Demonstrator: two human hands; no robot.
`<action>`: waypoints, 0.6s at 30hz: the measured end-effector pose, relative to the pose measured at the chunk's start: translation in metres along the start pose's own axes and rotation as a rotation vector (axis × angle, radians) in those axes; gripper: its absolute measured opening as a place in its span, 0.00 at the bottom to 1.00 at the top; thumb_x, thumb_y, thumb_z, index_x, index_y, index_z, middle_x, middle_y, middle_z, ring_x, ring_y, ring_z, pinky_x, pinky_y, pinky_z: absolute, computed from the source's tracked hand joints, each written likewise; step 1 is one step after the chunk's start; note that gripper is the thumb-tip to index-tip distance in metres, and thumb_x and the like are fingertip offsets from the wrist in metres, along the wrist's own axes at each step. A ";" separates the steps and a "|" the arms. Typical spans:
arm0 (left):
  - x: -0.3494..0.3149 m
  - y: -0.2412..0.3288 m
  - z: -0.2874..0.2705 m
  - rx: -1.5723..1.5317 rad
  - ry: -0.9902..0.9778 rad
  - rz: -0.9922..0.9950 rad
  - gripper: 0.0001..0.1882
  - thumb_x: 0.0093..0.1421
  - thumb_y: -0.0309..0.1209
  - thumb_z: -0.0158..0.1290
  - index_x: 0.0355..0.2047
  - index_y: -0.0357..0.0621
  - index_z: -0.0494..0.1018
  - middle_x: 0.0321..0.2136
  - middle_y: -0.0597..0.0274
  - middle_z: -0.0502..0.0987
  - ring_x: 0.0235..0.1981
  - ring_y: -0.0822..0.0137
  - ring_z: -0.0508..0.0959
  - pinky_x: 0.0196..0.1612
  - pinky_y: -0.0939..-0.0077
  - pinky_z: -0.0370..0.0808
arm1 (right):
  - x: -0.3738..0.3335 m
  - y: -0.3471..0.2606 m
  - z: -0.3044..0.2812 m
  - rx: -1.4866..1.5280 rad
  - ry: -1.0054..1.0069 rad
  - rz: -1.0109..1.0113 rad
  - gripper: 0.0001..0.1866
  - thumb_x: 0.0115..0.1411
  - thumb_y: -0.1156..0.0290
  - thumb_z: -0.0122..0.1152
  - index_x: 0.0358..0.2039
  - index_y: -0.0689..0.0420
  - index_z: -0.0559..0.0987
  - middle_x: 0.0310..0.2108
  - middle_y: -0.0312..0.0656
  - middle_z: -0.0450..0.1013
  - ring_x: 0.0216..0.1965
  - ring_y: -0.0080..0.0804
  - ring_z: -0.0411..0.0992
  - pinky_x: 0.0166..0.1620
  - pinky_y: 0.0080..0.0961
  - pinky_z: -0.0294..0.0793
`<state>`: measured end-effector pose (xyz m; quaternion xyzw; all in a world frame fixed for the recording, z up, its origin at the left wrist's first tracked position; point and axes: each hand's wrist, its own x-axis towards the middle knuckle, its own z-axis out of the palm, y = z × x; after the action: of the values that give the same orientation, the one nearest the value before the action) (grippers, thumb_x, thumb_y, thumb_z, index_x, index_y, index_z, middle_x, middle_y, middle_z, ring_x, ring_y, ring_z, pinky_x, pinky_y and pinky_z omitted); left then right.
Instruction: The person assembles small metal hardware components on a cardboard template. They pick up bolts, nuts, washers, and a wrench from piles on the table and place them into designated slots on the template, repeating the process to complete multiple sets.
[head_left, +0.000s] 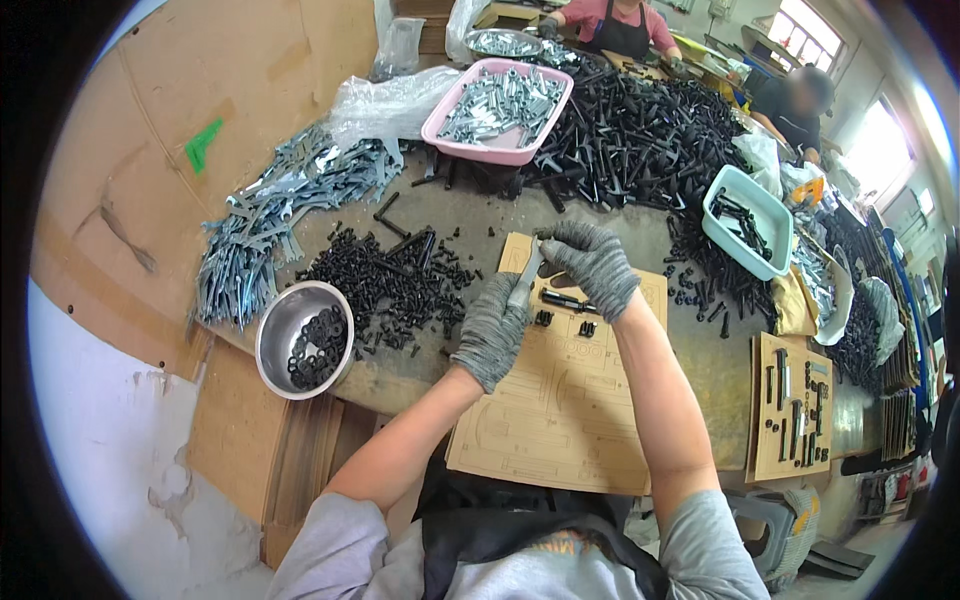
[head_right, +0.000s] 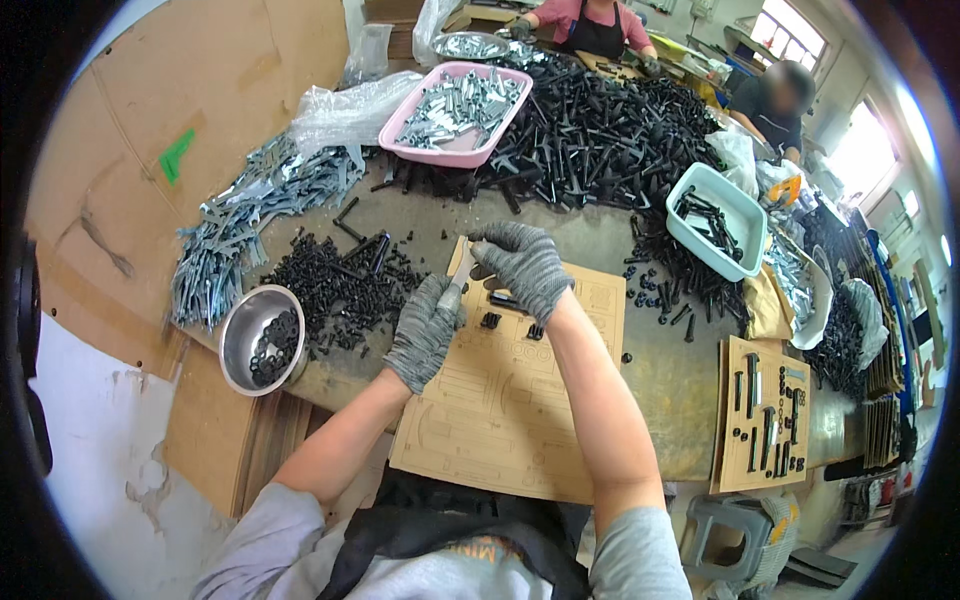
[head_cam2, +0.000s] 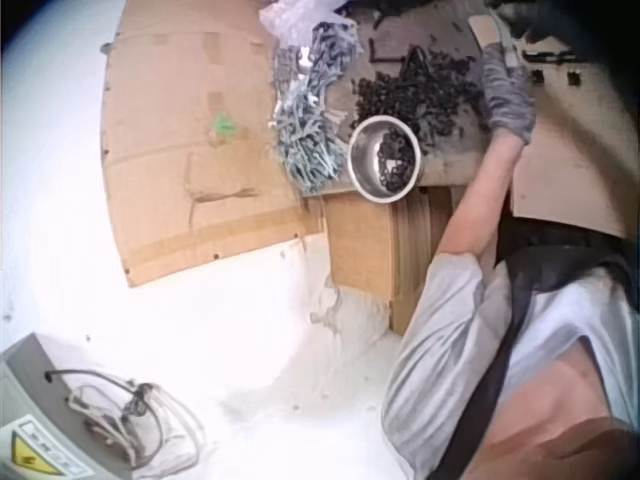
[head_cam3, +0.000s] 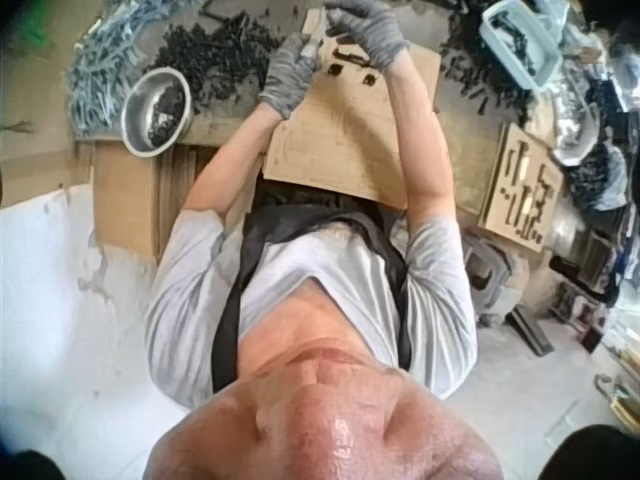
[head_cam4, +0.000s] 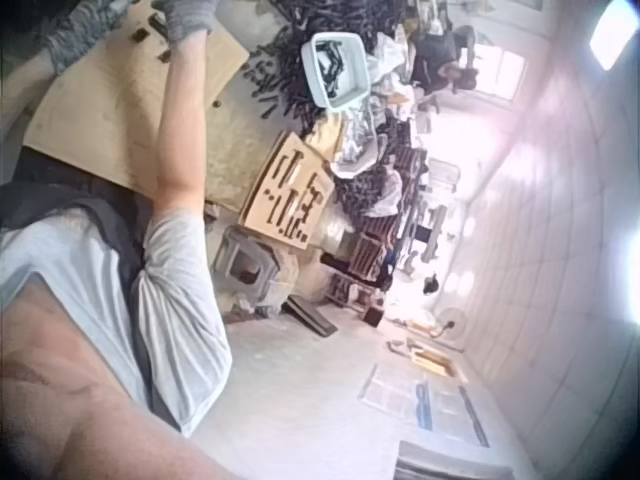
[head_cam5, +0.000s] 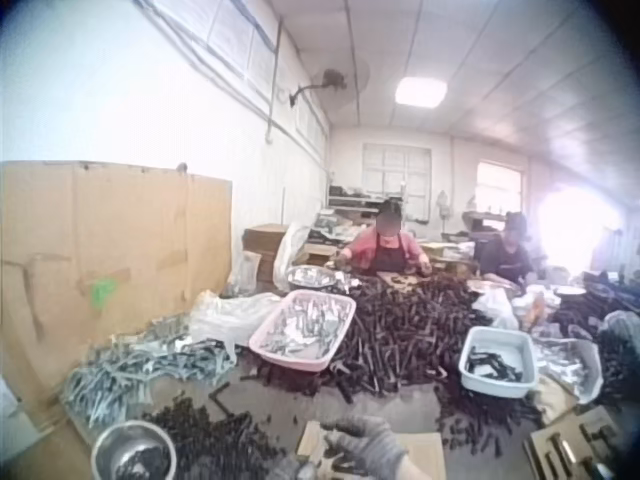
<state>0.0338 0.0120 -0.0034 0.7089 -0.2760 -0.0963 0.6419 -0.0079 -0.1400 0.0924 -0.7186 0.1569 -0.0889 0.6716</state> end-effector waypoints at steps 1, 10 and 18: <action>-0.003 0.006 -0.001 0.045 0.000 0.029 0.11 0.66 0.37 0.44 0.38 0.43 0.70 0.22 0.70 0.70 0.22 0.80 0.66 0.24 0.83 0.65 | 0.002 0.005 -0.004 -0.017 -0.011 0.048 0.13 0.58 0.74 0.59 0.44 0.62 0.77 0.29 0.39 0.77 0.27 0.25 0.77 0.28 0.20 0.77; -0.006 -0.016 -0.031 0.680 -0.203 -0.086 0.21 0.56 0.36 0.56 0.49 0.43 0.69 0.26 0.53 0.78 0.30 0.57 0.79 0.35 0.63 0.75 | 0.064 0.079 -0.028 -0.078 0.012 0.254 0.10 0.58 0.73 0.58 0.41 0.57 0.79 0.29 0.36 0.77 0.26 0.21 0.75 0.30 0.18 0.78; 0.008 -0.008 -0.003 0.966 -0.191 -0.161 0.20 0.54 0.46 0.57 0.38 0.43 0.72 0.26 0.52 0.78 0.28 0.51 0.79 0.33 0.57 0.74 | 0.087 0.096 -0.019 -0.090 -0.092 0.331 0.10 0.59 0.70 0.60 0.41 0.55 0.80 0.29 0.33 0.76 0.27 0.20 0.74 0.31 0.19 0.77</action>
<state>0.0446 0.0106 -0.0091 0.9322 -0.2911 -0.0714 0.2028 0.0573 -0.1924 -0.0084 -0.7156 0.2459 0.0631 0.6507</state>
